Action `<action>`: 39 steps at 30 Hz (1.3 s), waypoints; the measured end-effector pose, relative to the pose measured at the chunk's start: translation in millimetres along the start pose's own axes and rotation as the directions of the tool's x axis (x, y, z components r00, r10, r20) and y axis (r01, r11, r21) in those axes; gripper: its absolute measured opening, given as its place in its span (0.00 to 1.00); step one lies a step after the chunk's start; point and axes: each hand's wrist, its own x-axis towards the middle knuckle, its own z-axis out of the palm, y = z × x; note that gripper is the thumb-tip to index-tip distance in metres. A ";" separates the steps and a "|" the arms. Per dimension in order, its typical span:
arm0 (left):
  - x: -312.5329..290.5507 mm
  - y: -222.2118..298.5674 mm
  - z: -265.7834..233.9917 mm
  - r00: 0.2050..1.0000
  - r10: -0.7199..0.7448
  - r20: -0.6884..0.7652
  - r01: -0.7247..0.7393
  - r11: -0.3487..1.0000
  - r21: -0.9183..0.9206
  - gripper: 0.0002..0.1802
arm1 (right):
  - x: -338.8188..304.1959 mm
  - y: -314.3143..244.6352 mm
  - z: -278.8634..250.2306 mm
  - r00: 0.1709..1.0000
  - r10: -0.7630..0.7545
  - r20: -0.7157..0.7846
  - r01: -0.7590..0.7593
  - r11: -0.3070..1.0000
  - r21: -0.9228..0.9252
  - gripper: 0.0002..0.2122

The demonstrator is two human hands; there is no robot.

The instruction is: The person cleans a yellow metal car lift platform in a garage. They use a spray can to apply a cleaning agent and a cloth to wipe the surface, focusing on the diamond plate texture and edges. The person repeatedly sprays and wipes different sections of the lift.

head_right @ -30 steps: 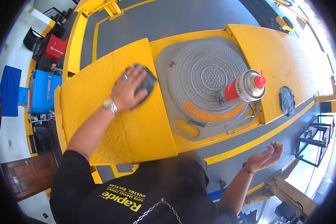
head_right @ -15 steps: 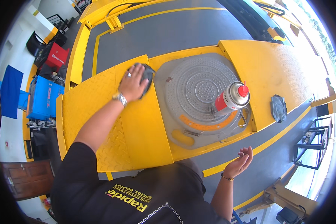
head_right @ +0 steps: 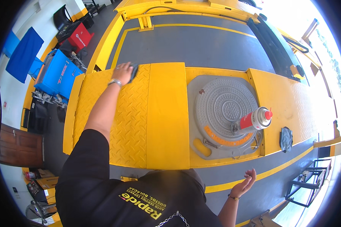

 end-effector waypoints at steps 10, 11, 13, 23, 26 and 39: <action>-35.1 87.9 11.4 0.919 0.333 -0.210 -0.312 0.942 0.128 0.28 | -62.3 2.7 -14.1 0.886 0.408 -0.221 -0.406 0.912 0.054 0.22; -49.0 120.4 14.2 0.905 0.414 -0.100 -0.415 0.910 0.020 0.31 | -68.9 8.3 -5.0 0.930 0.358 -0.085 -0.357 0.934 0.017 0.21; -73.6 139.7 13.7 0.881 0.473 -0.004 -0.472 0.880 -0.060 0.32 | -76.1 20.3 3.9 0.956 0.233 0.180 -0.230 0.972 -0.035 0.19; -74.2 -150.0 -27.3 0.975 -0.222 -0.007 0.222 0.975 -0.002 0.37 | -114.9 121.4 -113.0 0.871 0.275 0.406 0.032 0.794 -0.607 0.12; -85.8 -162.1 -26.0 0.983 -0.184 -0.019 0.184 0.983 0.005 0.38 | -113.4 182.6 -141.8 0.796 0.224 0.562 0.307 0.651 -0.695 0.12; -378.1 -95.7 -24.0 0.966 -0.166 -0.197 0.104 0.951 -0.290 0.17 | -94.0 160.7 -3.3 0.653 0.545 0.526 -0.325 0.829 -0.455 0.14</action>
